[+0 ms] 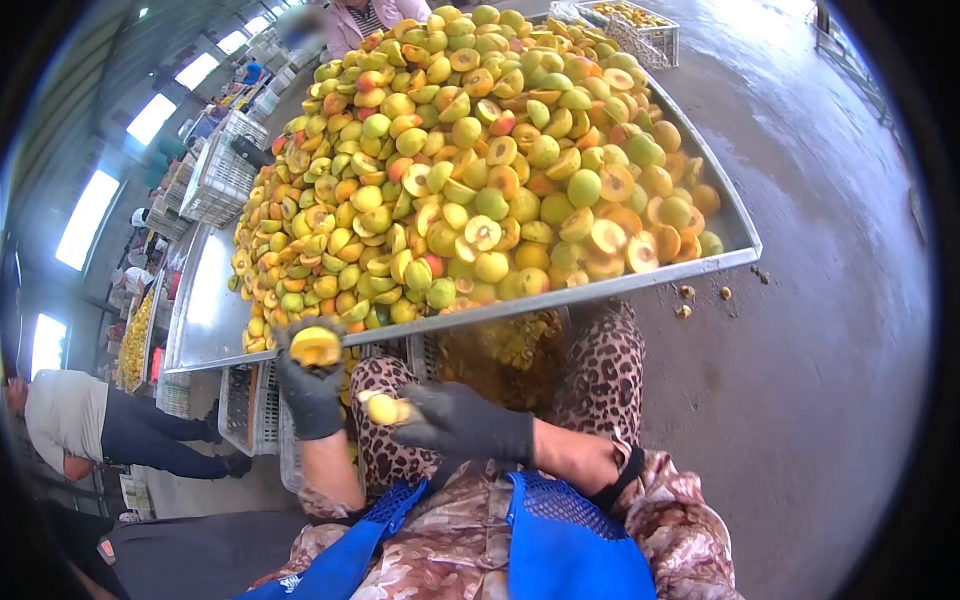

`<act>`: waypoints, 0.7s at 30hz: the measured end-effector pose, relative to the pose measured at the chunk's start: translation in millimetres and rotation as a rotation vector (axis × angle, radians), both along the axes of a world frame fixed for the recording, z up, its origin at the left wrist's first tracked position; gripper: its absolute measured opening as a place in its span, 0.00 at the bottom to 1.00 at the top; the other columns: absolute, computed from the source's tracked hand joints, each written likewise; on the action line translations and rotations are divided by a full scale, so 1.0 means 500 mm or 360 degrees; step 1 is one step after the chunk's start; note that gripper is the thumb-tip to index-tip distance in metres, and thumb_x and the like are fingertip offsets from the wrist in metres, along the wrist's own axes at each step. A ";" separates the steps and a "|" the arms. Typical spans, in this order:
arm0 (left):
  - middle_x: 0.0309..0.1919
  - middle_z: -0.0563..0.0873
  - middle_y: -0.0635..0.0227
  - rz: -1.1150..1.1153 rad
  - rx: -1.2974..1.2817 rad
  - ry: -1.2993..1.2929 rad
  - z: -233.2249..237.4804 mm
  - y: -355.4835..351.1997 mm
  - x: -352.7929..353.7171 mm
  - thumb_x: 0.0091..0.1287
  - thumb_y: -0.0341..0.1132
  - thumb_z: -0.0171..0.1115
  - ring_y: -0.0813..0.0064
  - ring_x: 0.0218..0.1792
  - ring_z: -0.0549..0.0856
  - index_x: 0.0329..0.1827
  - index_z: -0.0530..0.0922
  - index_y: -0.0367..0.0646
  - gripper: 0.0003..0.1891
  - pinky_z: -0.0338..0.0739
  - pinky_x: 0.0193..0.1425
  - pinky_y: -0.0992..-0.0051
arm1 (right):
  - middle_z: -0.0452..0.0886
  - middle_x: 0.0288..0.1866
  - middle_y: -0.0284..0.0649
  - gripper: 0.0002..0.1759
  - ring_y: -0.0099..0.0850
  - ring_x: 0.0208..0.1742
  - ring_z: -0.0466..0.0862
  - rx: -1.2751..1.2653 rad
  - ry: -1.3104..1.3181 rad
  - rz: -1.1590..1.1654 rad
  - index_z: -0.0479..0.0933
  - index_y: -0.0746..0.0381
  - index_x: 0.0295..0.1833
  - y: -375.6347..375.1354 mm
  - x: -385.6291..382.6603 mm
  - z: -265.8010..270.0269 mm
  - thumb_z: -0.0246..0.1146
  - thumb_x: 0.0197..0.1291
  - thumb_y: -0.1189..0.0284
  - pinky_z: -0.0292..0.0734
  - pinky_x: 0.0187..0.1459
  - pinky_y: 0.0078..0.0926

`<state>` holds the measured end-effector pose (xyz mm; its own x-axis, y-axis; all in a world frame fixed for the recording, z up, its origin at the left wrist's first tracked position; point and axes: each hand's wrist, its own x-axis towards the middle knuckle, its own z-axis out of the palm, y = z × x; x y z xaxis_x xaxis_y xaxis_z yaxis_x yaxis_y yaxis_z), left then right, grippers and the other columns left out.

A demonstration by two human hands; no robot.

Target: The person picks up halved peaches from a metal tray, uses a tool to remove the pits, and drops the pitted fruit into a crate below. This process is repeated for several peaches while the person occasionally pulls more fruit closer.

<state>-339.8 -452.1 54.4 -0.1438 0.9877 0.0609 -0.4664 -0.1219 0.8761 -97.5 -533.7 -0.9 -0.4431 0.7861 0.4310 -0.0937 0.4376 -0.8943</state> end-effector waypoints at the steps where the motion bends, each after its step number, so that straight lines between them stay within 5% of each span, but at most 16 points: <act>1: 0.39 0.89 0.59 0.0149 0.0118 0.0291 0.006 0.004 -0.035 0.81 0.48 0.57 0.65 0.39 0.89 0.47 0.85 0.37 0.21 0.85 0.48 0.70 | 0.86 0.37 0.55 0.23 0.58 0.39 0.87 -0.0102 -0.0204 -0.0149 0.76 0.63 0.58 0.002 0.018 -0.022 0.66 0.71 0.55 0.81 0.42 0.51; 4: 0.47 0.90 0.52 0.1000 0.0100 0.1725 -0.070 0.099 -0.159 0.80 0.44 0.59 0.59 0.49 0.90 0.53 0.85 0.30 0.21 0.84 0.57 0.67 | 0.86 0.32 0.53 0.21 0.58 0.34 0.86 -0.0290 -0.0879 -0.0419 0.76 0.62 0.52 0.001 0.063 -0.152 0.65 0.68 0.55 0.81 0.37 0.54; 6: 0.59 0.86 0.50 0.0766 0.0542 0.2102 -0.110 0.181 -0.125 0.77 0.37 0.61 0.59 0.61 0.85 0.57 0.85 0.32 0.16 0.78 0.67 0.66 | 0.86 0.32 0.54 0.20 0.58 0.34 0.86 -0.0151 -0.1193 -0.0291 0.76 0.61 0.50 -0.006 0.084 -0.256 0.65 0.67 0.56 0.80 0.36 0.54; 8: 0.70 0.79 0.54 0.0641 0.0949 0.2171 -0.079 0.238 0.071 0.69 0.33 0.70 0.57 0.74 0.73 0.64 0.83 0.41 0.20 0.64 0.79 0.61 | 0.85 0.31 0.54 0.19 0.58 0.34 0.86 -0.0197 -0.1151 -0.0407 0.76 0.61 0.49 -0.007 0.078 -0.195 0.65 0.67 0.57 0.80 0.36 0.55; 12: 0.62 0.85 0.52 0.0004 0.1068 0.1797 -0.072 0.354 0.363 0.65 0.37 0.74 0.52 0.65 0.82 0.66 0.81 0.40 0.26 0.73 0.73 0.61 | 0.85 0.30 0.54 0.20 0.59 0.34 0.86 -0.0300 -0.0995 -0.0565 0.73 0.62 0.48 -0.006 0.105 -0.132 0.66 0.67 0.56 0.79 0.34 0.54; 14: 0.55 0.85 0.57 -0.0002 0.1255 0.2466 -0.077 0.394 0.456 0.59 0.39 0.77 0.54 0.60 0.80 0.62 0.82 0.44 0.27 0.72 0.67 0.57 | 0.84 0.30 0.54 0.20 0.59 0.34 0.85 -0.0371 -0.0902 -0.0674 0.72 0.62 0.47 -0.013 0.132 -0.113 0.67 0.67 0.57 0.78 0.33 0.53; 15: 0.53 0.83 0.59 -0.0064 0.1187 0.2939 -0.061 0.389 0.485 0.57 0.40 0.78 0.55 0.59 0.79 0.60 0.82 0.46 0.27 0.71 0.64 0.56 | 0.84 0.29 0.55 0.19 0.59 0.33 0.85 -0.0392 -0.0821 -0.0752 0.72 0.62 0.46 -0.021 0.143 -0.107 0.68 0.67 0.58 0.77 0.32 0.53; 21: 0.53 0.80 0.64 -0.0189 0.1266 0.2778 -0.072 0.386 0.495 0.52 0.40 0.79 0.56 0.60 0.75 0.51 0.81 0.49 0.23 0.67 0.66 0.55 | 0.83 0.29 0.53 0.16 0.54 0.28 0.84 -0.0487 -0.0251 -0.1024 0.72 0.62 0.48 -0.010 0.135 -0.015 0.70 0.66 0.66 0.77 0.28 0.46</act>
